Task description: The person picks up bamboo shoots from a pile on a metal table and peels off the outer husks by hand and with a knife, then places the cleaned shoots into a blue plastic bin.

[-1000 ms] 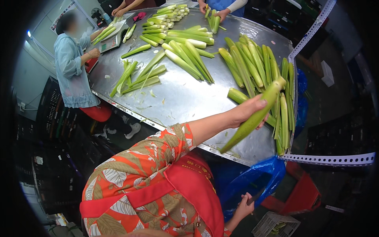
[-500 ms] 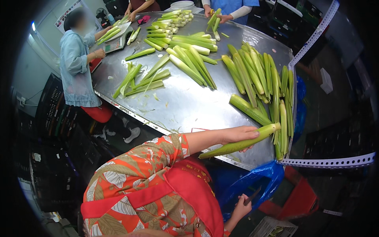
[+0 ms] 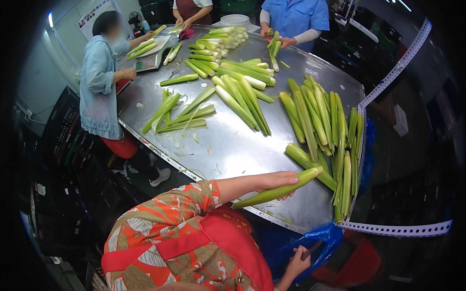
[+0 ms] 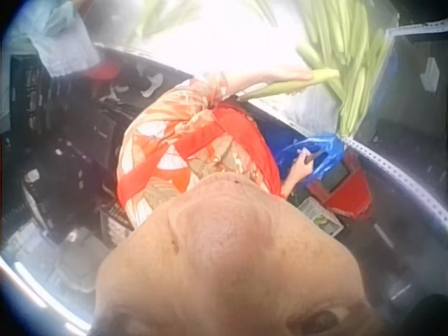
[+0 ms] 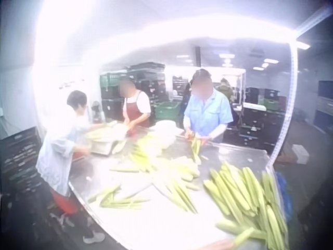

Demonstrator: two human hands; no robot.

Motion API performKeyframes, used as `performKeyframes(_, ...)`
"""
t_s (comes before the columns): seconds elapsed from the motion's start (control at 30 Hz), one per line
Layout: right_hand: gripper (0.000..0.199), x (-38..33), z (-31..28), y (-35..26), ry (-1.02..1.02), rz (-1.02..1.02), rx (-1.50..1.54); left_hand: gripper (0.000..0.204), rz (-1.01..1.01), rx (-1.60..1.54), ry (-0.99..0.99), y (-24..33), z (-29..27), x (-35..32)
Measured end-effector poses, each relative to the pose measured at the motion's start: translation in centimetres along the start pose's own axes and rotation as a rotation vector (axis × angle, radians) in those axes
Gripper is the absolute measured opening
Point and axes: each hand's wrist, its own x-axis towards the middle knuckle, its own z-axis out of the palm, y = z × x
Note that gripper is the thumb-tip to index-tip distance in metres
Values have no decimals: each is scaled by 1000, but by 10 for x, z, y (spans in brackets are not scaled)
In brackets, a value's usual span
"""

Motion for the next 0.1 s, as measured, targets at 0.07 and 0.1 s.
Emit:
performKeyframes(0.07,11,7,9,-4,-27,-18,-11,48,11,-28,-3,2,-11,-5)
performKeyframes(0.1,11,11,14,-6,-40,-26,-16,48,9,-28,-5,4,-15,-8)
